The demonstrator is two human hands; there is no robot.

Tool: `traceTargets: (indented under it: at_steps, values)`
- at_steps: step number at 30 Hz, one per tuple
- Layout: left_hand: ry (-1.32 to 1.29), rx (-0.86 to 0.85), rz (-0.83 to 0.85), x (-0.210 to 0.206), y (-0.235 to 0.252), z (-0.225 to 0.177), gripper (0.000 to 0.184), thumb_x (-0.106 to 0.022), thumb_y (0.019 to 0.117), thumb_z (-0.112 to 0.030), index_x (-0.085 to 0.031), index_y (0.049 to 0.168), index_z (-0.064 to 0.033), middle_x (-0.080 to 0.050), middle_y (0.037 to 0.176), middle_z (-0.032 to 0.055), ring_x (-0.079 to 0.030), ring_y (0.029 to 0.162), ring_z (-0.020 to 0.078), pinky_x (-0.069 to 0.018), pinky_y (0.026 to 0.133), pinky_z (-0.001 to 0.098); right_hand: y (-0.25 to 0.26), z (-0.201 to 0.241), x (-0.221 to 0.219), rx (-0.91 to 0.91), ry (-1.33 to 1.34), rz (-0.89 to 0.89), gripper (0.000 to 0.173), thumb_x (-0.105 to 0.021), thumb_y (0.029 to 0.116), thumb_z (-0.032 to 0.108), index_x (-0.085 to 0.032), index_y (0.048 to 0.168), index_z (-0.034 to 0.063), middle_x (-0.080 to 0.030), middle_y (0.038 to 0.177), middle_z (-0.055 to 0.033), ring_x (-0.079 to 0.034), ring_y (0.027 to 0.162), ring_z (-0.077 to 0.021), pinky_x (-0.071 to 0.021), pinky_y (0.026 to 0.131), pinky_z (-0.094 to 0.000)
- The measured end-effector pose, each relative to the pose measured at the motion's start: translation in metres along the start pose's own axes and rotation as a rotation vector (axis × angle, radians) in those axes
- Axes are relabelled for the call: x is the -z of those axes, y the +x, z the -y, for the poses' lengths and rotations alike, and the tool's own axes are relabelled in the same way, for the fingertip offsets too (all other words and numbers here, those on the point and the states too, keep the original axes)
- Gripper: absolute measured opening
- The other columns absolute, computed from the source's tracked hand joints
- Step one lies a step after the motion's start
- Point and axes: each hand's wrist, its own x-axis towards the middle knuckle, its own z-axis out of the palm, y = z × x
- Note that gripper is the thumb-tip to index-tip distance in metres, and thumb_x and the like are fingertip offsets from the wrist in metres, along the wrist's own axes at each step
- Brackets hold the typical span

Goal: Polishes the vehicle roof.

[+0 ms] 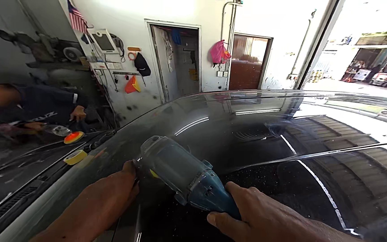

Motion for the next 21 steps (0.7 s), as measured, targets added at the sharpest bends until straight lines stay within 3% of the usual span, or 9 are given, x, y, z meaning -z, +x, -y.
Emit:
traceTargets:
  at_steps: [3, 8, 17, 21]
  values:
    - [0.041, -0.071, -0.043, 0.01, 0.019, -0.024, 0.044, -0.059, 0.1031, -0.028, -0.046, 0.133, 0.0014, -0.068, 0.099, 0.0206, -0.071, 0.094, 0.0409, -0.057, 0.082, 0.0558, -0.012, -0.018, 0.01, -0.026, 0.064, -0.066, 0.05, -0.053, 0.1009, 0.059, -0.053, 0.118, 0.0122, -0.061, 0.079, -0.0046, -0.065, 0.059, -0.0174, -0.0587, 0.056, -0.0386]
    - [0.091, -0.15, -0.021, 0.04, 0.035, -0.086, 0.04, -0.056, 0.1043, -0.031, -0.049, 0.133, -0.0037, -0.068, 0.099, 0.0176, -0.07, 0.095, 0.0381, -0.0565, 0.083, 0.0549, -0.042, -0.053, 0.024, -0.092, 0.201, -0.181, 0.046, -0.053, 0.1008, 0.059, -0.054, 0.117, 0.0161, -0.063, 0.074, -0.0031, -0.065, 0.053, -0.0171, -0.0592, 0.05, -0.0378]
    - [0.164, -0.416, -0.12, 0.072, 0.064, -0.21, 0.034, -0.058, 0.1027, -0.023, -0.051, 0.129, -0.0025, -0.068, 0.097, 0.0177, -0.071, 0.089, 0.0381, -0.058, 0.076, 0.0535, -0.094, -0.132, 0.048, -0.135, 0.46, -0.363, 0.05, -0.053, 0.0978, 0.065, -0.059, 0.117, 0.0193, -0.064, 0.069, -0.0087, -0.064, 0.048, -0.0227, -0.0575, 0.043, -0.0394]
    - [0.132, -0.506, -0.126, 0.082, 0.082, -0.271, 0.035, -0.055, 0.1036, -0.016, -0.048, 0.135, -0.0009, -0.068, 0.103, 0.0207, -0.07, 0.094, 0.0407, -0.0572, 0.08, 0.056, -0.108, -0.161, 0.063, -0.181, 0.517, -0.459, 0.049, -0.053, 0.0968, 0.063, -0.059, 0.111, 0.0166, -0.063, 0.066, -0.0103, -0.064, 0.045, -0.0232, -0.0565, 0.041, -0.0375]
